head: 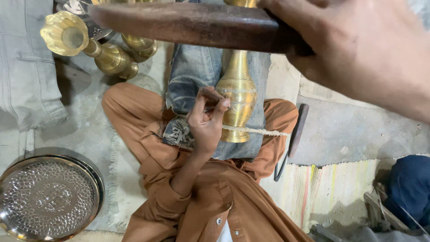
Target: The person sits on the floor and uses a hammer and chisel to engrave a decorative pattern into a brass vase. They repeatedly strike the chisel against the vase's surface to create indentations.
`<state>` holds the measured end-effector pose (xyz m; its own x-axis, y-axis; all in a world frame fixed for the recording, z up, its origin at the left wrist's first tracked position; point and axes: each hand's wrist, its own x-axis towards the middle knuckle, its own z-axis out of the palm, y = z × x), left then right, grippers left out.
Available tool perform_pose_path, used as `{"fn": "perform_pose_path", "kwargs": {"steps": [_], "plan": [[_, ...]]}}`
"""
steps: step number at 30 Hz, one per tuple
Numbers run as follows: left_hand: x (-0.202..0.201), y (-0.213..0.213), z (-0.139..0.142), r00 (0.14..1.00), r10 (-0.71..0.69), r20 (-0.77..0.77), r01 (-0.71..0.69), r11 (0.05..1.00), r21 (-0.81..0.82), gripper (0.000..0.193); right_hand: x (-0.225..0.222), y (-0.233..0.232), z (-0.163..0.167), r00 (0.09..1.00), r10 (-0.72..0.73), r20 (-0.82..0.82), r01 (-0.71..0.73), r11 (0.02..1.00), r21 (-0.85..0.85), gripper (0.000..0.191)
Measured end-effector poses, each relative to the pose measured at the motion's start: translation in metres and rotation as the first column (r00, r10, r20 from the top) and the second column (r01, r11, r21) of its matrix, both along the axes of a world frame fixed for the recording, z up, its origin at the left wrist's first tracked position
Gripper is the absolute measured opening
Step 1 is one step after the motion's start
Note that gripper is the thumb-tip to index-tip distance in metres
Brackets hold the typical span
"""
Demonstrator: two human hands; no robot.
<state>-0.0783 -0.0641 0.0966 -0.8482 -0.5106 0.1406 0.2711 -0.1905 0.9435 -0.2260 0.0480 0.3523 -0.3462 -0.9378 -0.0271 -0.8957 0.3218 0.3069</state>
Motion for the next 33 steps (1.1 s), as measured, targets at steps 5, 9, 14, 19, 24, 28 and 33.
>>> {"fn": "perform_pose_path", "kwargs": {"steps": [5,9,14,19,24,28,33], "plan": [[0.003,0.002,-0.005,0.999,0.034,0.000,-0.034,0.990,-0.134,0.013,0.001,-0.005,-0.021,0.998,-0.051,0.028,0.044,0.974,0.223,0.060],[0.003,0.006,-0.008,0.999,0.033,-0.032,-0.035,0.998,-0.054,0.018,-0.002,-0.005,-0.028,0.989,-0.129,0.069,0.108,0.962,0.251,0.049],[0.008,0.011,-0.009,0.999,0.050,0.002,-0.050,0.999,-0.009,0.019,-0.001,-0.004,-0.030,0.991,-0.088,0.100,0.072,0.985,0.157,0.064],[0.010,0.015,-0.010,0.994,0.106,0.025,-0.105,0.993,-0.048,0.016,0.005,-0.005,-0.035,0.999,0.018,0.027,-0.024,0.978,0.207,0.066],[0.011,0.019,-0.010,0.991,0.135,0.021,-0.133,0.988,-0.083,0.014,0.010,-0.002,-0.032,0.943,0.248,-0.223,-0.184,0.945,0.270,0.068],[0.011,0.021,-0.007,0.992,0.123,0.005,-0.122,0.991,-0.057,0.014,0.011,0.002,-0.031,0.998,0.045,-0.038,-0.036,0.977,0.209,0.066],[0.012,0.021,-0.007,0.993,0.119,-0.004,-0.119,0.990,-0.081,0.014,0.010,0.011,-0.035,0.995,-0.089,0.041,0.077,0.970,0.229,0.074]]}}
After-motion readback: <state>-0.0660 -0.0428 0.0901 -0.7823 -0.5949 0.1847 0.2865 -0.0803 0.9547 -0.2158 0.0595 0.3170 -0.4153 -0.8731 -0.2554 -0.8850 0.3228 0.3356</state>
